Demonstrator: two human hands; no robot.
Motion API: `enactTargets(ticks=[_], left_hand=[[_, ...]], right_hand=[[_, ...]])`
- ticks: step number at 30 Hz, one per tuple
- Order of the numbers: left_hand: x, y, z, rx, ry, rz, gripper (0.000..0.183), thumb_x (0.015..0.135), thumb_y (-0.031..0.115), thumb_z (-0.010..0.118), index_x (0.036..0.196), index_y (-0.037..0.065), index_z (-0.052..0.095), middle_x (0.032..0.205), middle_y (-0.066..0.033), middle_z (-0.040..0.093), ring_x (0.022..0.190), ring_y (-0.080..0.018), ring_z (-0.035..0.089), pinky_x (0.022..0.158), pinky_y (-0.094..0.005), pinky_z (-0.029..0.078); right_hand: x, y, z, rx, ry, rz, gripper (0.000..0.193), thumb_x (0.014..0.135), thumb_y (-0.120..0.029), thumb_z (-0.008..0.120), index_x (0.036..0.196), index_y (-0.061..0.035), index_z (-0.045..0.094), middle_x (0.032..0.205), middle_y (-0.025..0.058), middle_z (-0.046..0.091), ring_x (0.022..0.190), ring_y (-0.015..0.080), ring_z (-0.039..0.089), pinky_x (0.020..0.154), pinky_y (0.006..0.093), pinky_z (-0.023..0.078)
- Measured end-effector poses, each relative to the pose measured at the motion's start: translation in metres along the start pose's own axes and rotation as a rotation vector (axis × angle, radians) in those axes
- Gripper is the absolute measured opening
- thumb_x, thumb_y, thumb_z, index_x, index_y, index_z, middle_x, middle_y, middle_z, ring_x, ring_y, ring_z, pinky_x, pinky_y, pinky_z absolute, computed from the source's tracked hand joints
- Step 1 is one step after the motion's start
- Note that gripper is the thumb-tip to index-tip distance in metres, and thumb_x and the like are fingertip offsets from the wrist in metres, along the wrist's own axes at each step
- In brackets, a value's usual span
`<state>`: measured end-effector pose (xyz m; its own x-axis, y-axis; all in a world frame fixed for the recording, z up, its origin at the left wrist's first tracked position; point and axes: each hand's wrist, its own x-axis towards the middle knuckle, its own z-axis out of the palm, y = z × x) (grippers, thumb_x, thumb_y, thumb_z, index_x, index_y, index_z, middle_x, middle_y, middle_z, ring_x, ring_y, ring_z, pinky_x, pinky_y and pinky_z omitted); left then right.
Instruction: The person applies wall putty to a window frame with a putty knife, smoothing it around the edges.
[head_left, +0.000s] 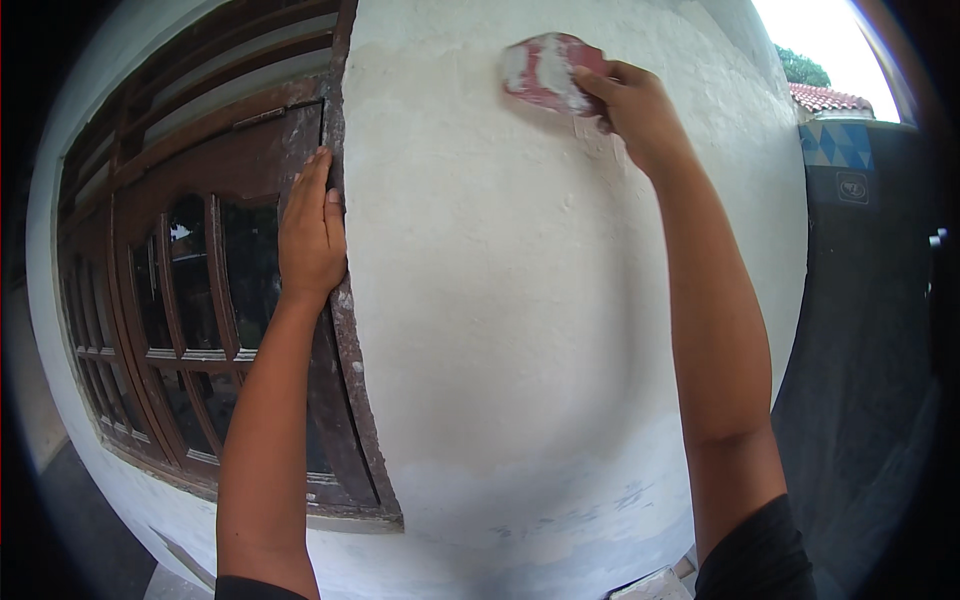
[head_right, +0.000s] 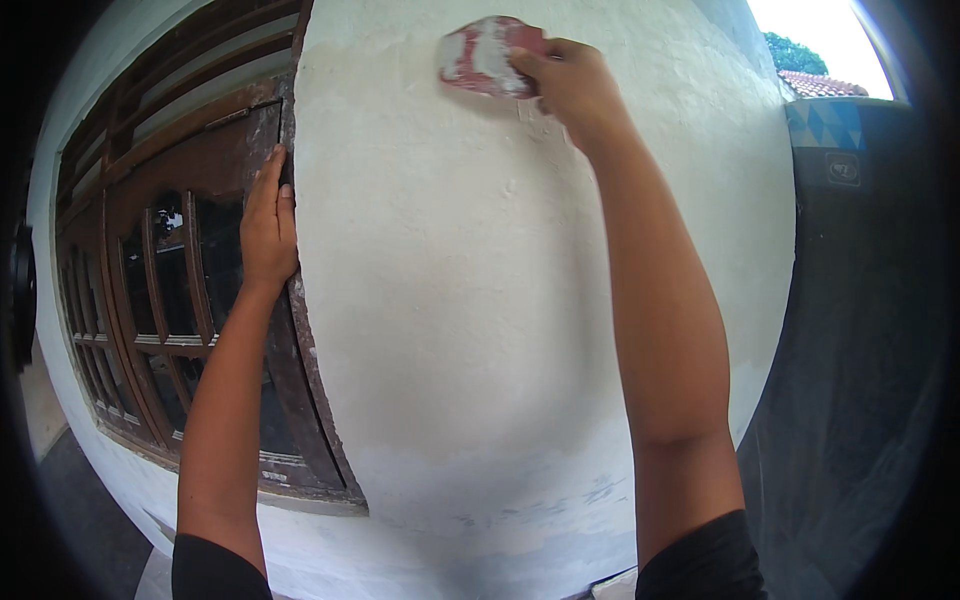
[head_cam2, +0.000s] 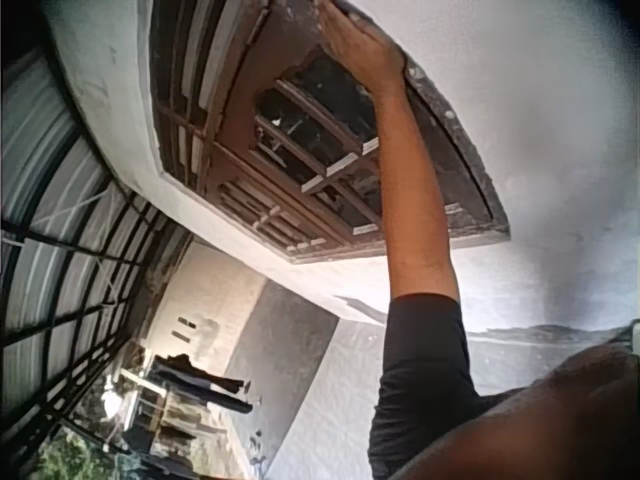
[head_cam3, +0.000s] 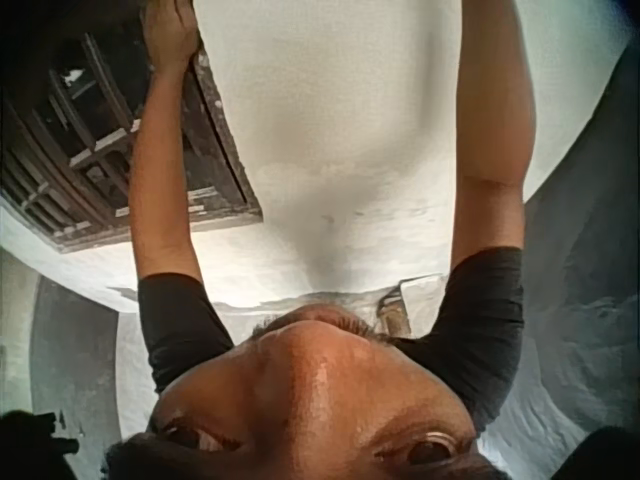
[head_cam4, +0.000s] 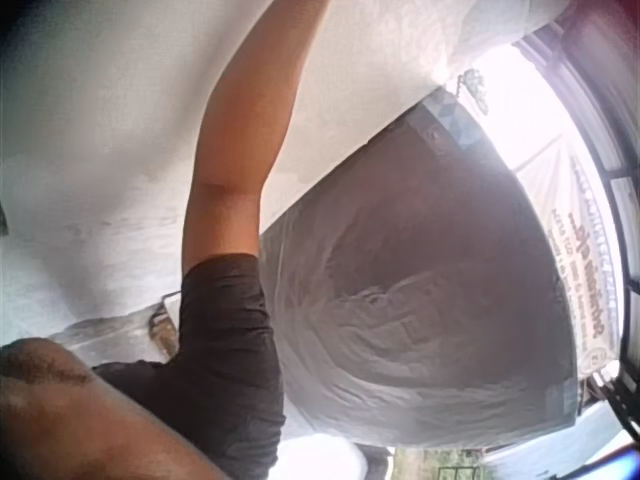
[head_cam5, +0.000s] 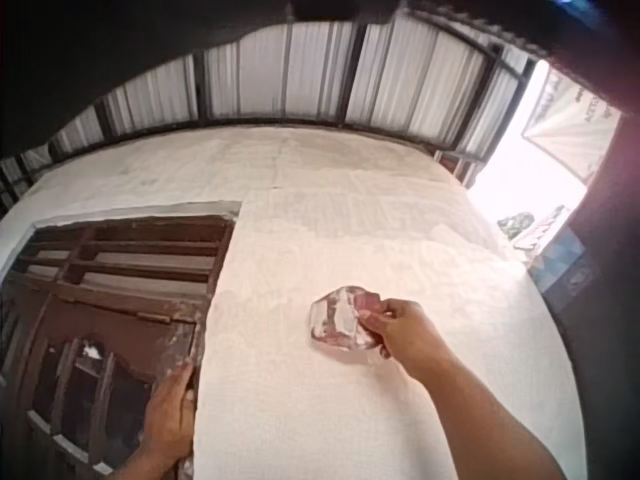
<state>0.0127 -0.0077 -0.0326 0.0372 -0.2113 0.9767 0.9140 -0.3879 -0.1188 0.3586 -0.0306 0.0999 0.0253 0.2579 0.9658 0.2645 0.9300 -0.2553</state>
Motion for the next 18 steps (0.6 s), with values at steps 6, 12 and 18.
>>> enactTargets(ticks=[6, 12, 18], left_hand=[[-0.004, -0.009, -0.003, 0.005, -0.012, 0.013, 0.046, 0.104, 0.014, 0.039, 0.149, 0.004, 0.044, 0.149, -0.0182, 0.049, 0.14, -0.035, 0.045, 0.118, -0.0426, 0.032], [-0.001, -0.007, 0.002, 0.007, -0.006, 0.017, 0.046, 0.104, 0.014, 0.039, 0.149, 0.004, 0.044, 0.149, -0.0182, 0.049, 0.14, -0.0349, 0.045, 0.118, -0.0424, 0.032], [-0.003, -0.008, 0.0, 0.021, -0.013, 0.01, 0.046, 0.104, 0.014, 0.039, 0.149, 0.005, 0.044, 0.149, -0.0179, 0.049, 0.14, -0.0345, 0.045, 0.118, -0.0425, 0.032]], right_hand=[[-0.006, -0.002, 0.019, -0.229, 0.013, 0.037, 0.036, 0.093, -0.026, 0.07, 0.109, 0.0062, 0.068, 0.081, 0.0052, 0.066, 0.063, 0.0113, 0.052, 0.059, 0.0267, 0.044], [-0.009, 0.013, -0.013, 0.016, 0.053, 0.103, 0.039, 0.091, -0.025, 0.071, 0.112, 0.0076, 0.067, 0.082, 0.0085, 0.07, 0.064, 0.0125, 0.059, 0.058, 0.0287, 0.047], [-0.008, 0.008, 0.019, -0.23, 0.087, -0.003, 0.037, 0.091, -0.022, 0.071, 0.113, 0.0085, 0.067, 0.087, 0.0113, 0.07, 0.068, 0.0141, 0.06, 0.062, 0.03, 0.049]])
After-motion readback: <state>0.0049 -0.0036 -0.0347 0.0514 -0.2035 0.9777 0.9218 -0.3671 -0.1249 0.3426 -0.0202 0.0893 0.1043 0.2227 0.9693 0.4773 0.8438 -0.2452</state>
